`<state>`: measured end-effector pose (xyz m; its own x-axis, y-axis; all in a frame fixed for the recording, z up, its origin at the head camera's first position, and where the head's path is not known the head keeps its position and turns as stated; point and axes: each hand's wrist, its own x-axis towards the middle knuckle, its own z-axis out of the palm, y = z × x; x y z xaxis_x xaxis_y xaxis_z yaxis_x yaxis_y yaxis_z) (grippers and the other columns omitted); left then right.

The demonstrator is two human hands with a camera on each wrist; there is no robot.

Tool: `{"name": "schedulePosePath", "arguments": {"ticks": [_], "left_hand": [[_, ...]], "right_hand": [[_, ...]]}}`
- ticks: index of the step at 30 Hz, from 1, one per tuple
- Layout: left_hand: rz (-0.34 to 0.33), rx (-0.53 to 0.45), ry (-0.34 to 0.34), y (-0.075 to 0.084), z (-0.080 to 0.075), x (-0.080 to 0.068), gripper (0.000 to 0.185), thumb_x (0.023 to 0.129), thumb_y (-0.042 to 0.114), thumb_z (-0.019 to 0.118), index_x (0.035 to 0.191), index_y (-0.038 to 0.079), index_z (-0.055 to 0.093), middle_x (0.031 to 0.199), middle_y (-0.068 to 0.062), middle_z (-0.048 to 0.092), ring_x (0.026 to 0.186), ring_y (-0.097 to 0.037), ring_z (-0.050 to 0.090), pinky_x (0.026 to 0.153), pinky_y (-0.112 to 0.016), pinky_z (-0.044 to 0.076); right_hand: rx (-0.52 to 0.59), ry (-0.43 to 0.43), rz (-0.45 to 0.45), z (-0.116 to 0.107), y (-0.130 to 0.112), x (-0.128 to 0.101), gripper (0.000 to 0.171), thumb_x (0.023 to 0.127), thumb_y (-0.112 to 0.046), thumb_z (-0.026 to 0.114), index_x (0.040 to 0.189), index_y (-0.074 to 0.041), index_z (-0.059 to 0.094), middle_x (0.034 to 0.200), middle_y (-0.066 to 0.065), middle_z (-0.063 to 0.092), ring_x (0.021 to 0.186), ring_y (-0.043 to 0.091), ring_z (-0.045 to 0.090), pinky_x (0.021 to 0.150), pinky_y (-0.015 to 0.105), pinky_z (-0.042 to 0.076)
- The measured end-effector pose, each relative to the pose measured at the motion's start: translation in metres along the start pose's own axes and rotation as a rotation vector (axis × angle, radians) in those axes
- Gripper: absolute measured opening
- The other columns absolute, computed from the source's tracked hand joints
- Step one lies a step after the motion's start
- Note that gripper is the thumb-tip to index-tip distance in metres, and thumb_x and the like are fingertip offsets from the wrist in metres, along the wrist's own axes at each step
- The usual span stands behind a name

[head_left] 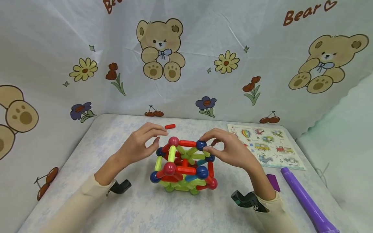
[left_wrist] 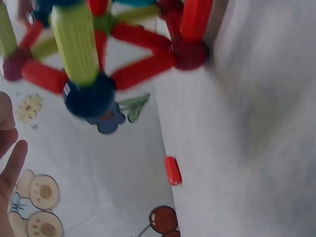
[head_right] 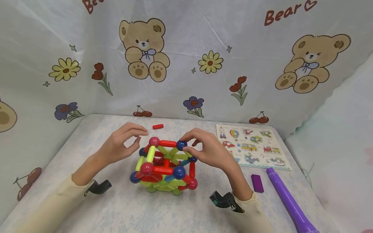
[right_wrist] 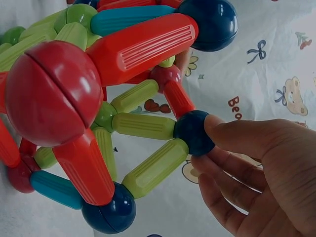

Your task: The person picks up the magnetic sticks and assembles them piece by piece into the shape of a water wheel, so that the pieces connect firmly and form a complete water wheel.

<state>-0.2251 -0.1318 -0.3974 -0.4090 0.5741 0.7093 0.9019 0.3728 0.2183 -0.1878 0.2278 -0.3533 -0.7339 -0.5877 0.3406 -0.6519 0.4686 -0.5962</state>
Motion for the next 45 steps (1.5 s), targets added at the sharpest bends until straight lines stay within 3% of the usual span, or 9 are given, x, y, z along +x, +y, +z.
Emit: {"name": "schedulePosePath", "arguments": {"ticks": [4, 10, 13, 18, 23, 29, 33, 38, 45], "left_hand": [[-0.163, 0.025, -0.08, -0.037, 0.007, 0.013, 0.036, 0.091, -0.003, 0.079, 0.126, 0.008, 0.075, 0.128, -0.009, 0.071, 0.116, -0.027, 0.066, 0.09, -0.039, 0.063], [-0.407, 0.029, -0.34, -0.096, 0.025, 0.028, 0.034, 0.098, 0.006, 0.077, 0.132, 0.003, 0.071, 0.129, -0.014, 0.07, 0.119, -0.035, 0.066, 0.098, -0.05, 0.06], [-0.502, 0.019, -0.425, -0.115, 0.036, 0.033, 0.036, 0.099, 0.008, 0.077, 0.134, 0.001, 0.07, 0.129, -0.017, 0.071, 0.12, -0.037, 0.065, 0.101, -0.051, 0.058], [-0.62, -0.005, -0.514, -0.134, 0.055, 0.039, 0.037, 0.1, 0.011, 0.075, 0.135, 0.001, 0.07, 0.128, -0.017, 0.071, 0.119, -0.033, 0.066, 0.101, -0.049, 0.058], [-0.627, 0.027, -0.563, -0.143, 0.072, 0.036, 0.033, 0.099, 0.011, 0.078, 0.13, 0.002, 0.072, 0.12, -0.014, 0.075, 0.111, -0.03, 0.069, 0.099, -0.046, 0.059], [-0.65, 0.001, -0.487, -0.145, 0.078, 0.027, 0.028, 0.099, 0.008, 0.078, 0.126, 0.003, 0.074, 0.116, -0.013, 0.075, 0.103, -0.028, 0.068, 0.096, -0.043, 0.06], [-0.624, -0.048, -0.435, -0.137, 0.074, 0.028, 0.032, 0.099, 0.006, 0.078, 0.13, 0.003, 0.075, 0.121, -0.014, 0.074, 0.104, -0.028, 0.067, 0.095, -0.043, 0.06], [-0.528, -0.096, -0.359, -0.117, 0.06, 0.04, 0.034, 0.097, 0.003, 0.078, 0.131, 0.005, 0.076, 0.12, -0.012, 0.072, 0.109, -0.028, 0.067, 0.094, -0.044, 0.062], [-0.284, -0.207, -0.242, -0.068, 0.04, 0.065, 0.029, 0.093, -0.001, 0.081, 0.121, 0.007, 0.077, 0.114, -0.004, 0.075, 0.109, -0.022, 0.07, 0.096, -0.044, 0.063]], "right_hand": [[0.008, 0.005, -0.002, 0.001, 0.0, -0.001, 0.035, 0.093, -0.007, 0.085, 0.126, -0.016, 0.074, 0.122, -0.004, 0.074, 0.112, 0.014, 0.069, 0.09, 0.034, 0.063], [0.023, 0.001, -0.019, 0.004, 0.0, -0.002, 0.034, 0.094, -0.007, 0.084, 0.126, -0.015, 0.074, 0.121, -0.003, 0.074, 0.111, 0.014, 0.07, 0.09, 0.035, 0.063], [0.022, 0.005, -0.029, 0.005, -0.002, -0.001, 0.035, 0.093, -0.006, 0.085, 0.125, -0.015, 0.074, 0.121, -0.004, 0.074, 0.111, 0.014, 0.07, 0.09, 0.036, 0.063], [0.025, 0.011, -0.031, 0.004, -0.004, 0.001, 0.036, 0.092, -0.005, 0.085, 0.125, -0.015, 0.075, 0.12, -0.004, 0.074, 0.11, 0.014, 0.069, 0.09, 0.035, 0.063], [0.039, 0.001, -0.029, 0.004, -0.004, 0.003, 0.034, 0.094, -0.007, 0.085, 0.126, -0.015, 0.074, 0.122, -0.003, 0.074, 0.112, 0.017, 0.07, 0.09, 0.034, 0.063], [0.039, 0.001, -0.032, 0.003, -0.004, 0.005, 0.034, 0.094, -0.007, 0.084, 0.126, -0.015, 0.074, 0.122, -0.003, 0.074, 0.112, 0.014, 0.069, 0.09, 0.034, 0.063], [0.034, -0.001, -0.022, 0.001, -0.004, 0.005, 0.034, 0.094, -0.007, 0.084, 0.126, -0.014, 0.074, 0.122, -0.003, 0.074, 0.112, 0.014, 0.069, 0.091, 0.034, 0.063], [0.03, 0.0, -0.004, 0.0, -0.002, 0.002, 0.034, 0.094, -0.009, 0.084, 0.126, -0.015, 0.074, 0.122, -0.003, 0.074, 0.112, 0.014, 0.07, 0.091, 0.033, 0.063], [0.036, -0.012, 0.008, -0.003, 0.002, -0.001, 0.036, 0.094, -0.007, 0.084, 0.128, -0.012, 0.073, 0.122, -0.001, 0.074, 0.112, 0.019, 0.071, 0.093, 0.035, 0.063]]}}
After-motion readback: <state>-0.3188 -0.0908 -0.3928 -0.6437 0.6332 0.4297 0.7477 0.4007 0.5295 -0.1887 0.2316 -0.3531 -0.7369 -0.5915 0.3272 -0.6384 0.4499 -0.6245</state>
